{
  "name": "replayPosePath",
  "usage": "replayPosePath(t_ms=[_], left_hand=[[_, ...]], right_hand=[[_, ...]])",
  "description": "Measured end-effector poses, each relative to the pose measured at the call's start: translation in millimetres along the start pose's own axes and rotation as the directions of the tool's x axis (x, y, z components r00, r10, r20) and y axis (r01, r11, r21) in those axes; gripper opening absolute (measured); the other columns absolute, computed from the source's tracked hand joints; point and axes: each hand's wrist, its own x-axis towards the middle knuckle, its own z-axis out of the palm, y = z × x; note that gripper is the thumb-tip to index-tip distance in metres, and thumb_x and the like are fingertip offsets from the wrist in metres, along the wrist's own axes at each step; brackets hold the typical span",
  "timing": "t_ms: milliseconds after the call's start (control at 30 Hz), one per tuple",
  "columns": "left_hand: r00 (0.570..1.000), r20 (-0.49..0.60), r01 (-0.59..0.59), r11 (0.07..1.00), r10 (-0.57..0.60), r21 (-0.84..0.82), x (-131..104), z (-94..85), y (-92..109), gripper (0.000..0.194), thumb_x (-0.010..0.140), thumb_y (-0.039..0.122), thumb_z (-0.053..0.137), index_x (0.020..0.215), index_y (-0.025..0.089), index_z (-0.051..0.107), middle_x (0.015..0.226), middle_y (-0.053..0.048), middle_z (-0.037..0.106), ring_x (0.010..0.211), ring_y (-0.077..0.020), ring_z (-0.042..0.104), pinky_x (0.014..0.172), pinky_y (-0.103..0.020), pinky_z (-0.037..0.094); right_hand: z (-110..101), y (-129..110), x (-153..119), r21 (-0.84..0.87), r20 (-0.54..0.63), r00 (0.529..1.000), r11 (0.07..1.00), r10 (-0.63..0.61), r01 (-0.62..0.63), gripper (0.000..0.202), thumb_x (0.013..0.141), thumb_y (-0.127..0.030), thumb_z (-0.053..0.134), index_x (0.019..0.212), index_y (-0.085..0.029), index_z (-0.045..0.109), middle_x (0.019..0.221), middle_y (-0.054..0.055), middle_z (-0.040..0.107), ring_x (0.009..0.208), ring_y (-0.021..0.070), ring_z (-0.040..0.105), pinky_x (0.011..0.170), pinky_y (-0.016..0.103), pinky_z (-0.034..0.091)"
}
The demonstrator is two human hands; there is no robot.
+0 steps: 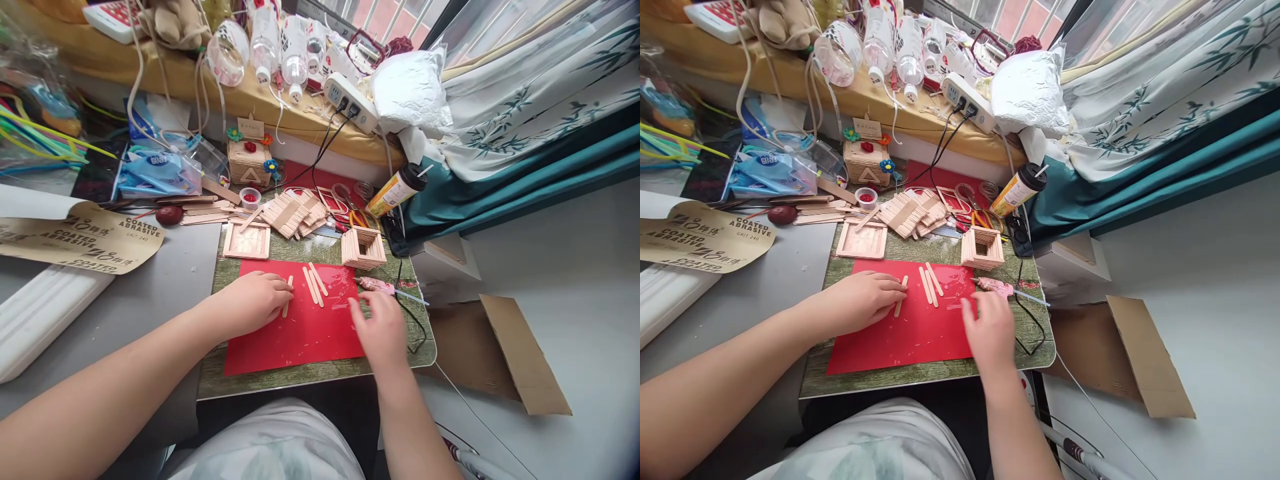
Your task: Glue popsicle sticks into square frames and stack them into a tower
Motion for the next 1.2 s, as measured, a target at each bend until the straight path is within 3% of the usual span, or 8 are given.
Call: replayPosePath(t_ms=[100, 200, 533, 800, 1033, 1200], left_hand=[[0.999, 0.046, 0.021, 1.0, -0.021, -0.001, 0, 0.3, 0, 0.031, 0.104, 0.02, 0.052, 0.11, 0.025, 0.082, 0.135, -0.004, 0.075, 0.126, -0.025, 0.069, 0.108, -0.039, 0.052], [0.999, 0.036, 0.018, 1.0, -0.018, -0.006, 0, 1.7, -1, 0.031, 0.104, 0.02, 0.051, 0.11, 0.025, 0.082, 0.135, -0.004, 0.075, 0.124, -0.0251, 0.069, 0.107, -0.04, 0.053], [1.0, -0.017, -0.015, 0.999, 0.015, -0.031, 1, 6.2, -9, 0.03, 0.101, 0.02, 0.054, 0.107, 0.026, 0.082, 0.128, -0.004, 0.078, 0.114, -0.0231, 0.072, 0.1, -0.035, 0.055], [0.999, -0.032, -0.006, 0.996, 0.004, -0.087, 0, 2.7, -10, 0.028, 0.097, 0.016, 0.057, 0.095, 0.027, 0.082, 0.125, -0.003, 0.078, 0.106, -0.022, 0.073, 0.095, -0.034, 0.053], [1.0, 0.003, 0.016, 0.991, -0.016, -0.13, 1, -6.8, -4, 0.029, 0.094, 0.014, 0.057, 0.084, 0.027, 0.081, 0.108, -0.002, 0.078, 0.095, -0.0193, 0.071, 0.089, -0.029, 0.05], [0.996, 0.077, 0.048, 0.994, -0.041, -0.097, 3, -10.9, 2, 0.028, 0.095, 0.013, 0.058, 0.083, 0.025, 0.079, 0.101, -0.004, 0.075, 0.093, -0.0202, 0.069, 0.089, -0.031, 0.049]], right_hand=[[22, -45, 6, 0.085, 0.153, 0.969, 0.979, -0.196, 0.185, 0.019, 0.105, -0.031, 0.058, 0.116, -0.021, 0.071, 0.105, 0.01, 0.073, 0.101, 0.0274, 0.064, 0.092, 0.04, 0.051], [41, -65, 17, 0.041, 0.236, 0.945, 0.974, -0.227, 0.224, 0.024, 0.105, -0.029, 0.06, 0.124, -0.023, 0.071, 0.109, 0.011, 0.072, 0.102, 0.0291, 0.062, 0.093, 0.043, 0.05], [49, -34, 54, 0.028, 0.254, 0.949, 0.982, -0.187, 0.186, 0.021, 0.102, -0.018, 0.058, 0.116, -0.022, 0.074, 0.107, 0.009, 0.073, 0.101, 0.0271, 0.061, 0.093, 0.041, 0.049], [58, -30, 48, 0.211, 0.19, 0.981, 0.977, -0.037, -0.004, 0.024, 0.097, -0.014, 0.059, 0.116, -0.018, 0.073, 0.103, 0.01, 0.073, 0.094, 0.0245, 0.066, 0.086, 0.037, 0.053], [43, -36, 56, 0.086, 0.277, 0.961, 0.996, -0.025, 0.001, 0.015, 0.095, -0.017, 0.064, 0.105, -0.021, 0.074, 0.101, 0.009, 0.072, 0.093, 0.0249, 0.065, 0.084, 0.036, 0.05], [42, -35, 56, 0.112, 0.324, 0.943, 0.993, -0.072, 0.037, 0.025, 0.091, -0.007, 0.06, 0.107, -0.021, 0.073, 0.103, 0.007, 0.075, 0.096, 0.0244, 0.066, 0.087, 0.037, 0.049]])
